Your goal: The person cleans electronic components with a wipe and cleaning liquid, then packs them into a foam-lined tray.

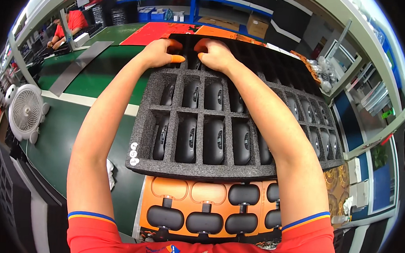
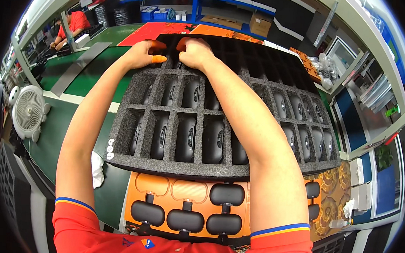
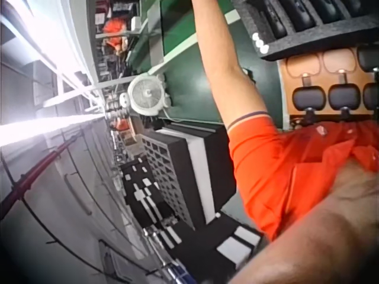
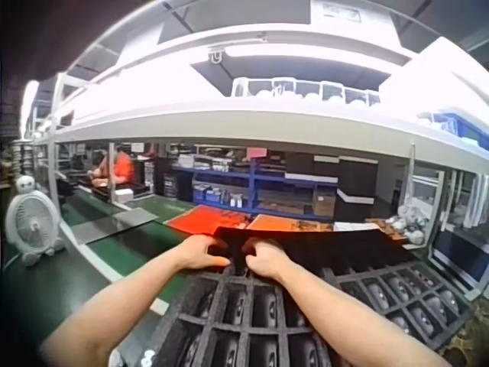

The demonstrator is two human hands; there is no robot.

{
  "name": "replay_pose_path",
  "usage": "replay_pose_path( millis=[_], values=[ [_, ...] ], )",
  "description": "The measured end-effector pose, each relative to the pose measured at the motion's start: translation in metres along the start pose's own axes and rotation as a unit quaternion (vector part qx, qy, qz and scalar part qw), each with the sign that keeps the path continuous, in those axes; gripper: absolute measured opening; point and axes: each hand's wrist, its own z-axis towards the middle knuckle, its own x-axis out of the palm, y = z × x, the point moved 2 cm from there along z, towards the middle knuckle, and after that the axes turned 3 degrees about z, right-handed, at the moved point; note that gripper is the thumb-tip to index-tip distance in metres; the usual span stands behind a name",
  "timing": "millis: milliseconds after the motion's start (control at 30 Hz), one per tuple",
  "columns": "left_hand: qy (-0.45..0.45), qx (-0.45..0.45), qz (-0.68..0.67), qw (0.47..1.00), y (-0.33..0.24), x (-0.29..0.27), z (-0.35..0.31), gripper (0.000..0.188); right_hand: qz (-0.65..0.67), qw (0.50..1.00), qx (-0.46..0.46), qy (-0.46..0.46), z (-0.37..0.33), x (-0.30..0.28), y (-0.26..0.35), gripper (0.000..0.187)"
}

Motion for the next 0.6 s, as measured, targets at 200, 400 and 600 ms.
replay_pose_path(
  millis=[200, 400, 600],
  values=[
    [0.031, 0.008, 0.169, 0.985, -0.019, 0.011, -0.015, 0.043, -0.137, 0.987, 0.013, 0.08, -0.022, 0.011, 0.021, 0.041],
    [-0.181, 0.078, 0.339, 0.92, -0.059, -0.002, -0.046, 0.036, -0.28, 0.913, -0.252, -0.158, -0.054, -0.002, 0.053, 0.054],
    [-0.117, 0.399, 0.14, 0.899, -0.162, -0.011, -0.261, 0.034, 0.046, 0.958, -0.241, -0.15, -0.238, -0.063, 0.118, 0.052]
  ],
)
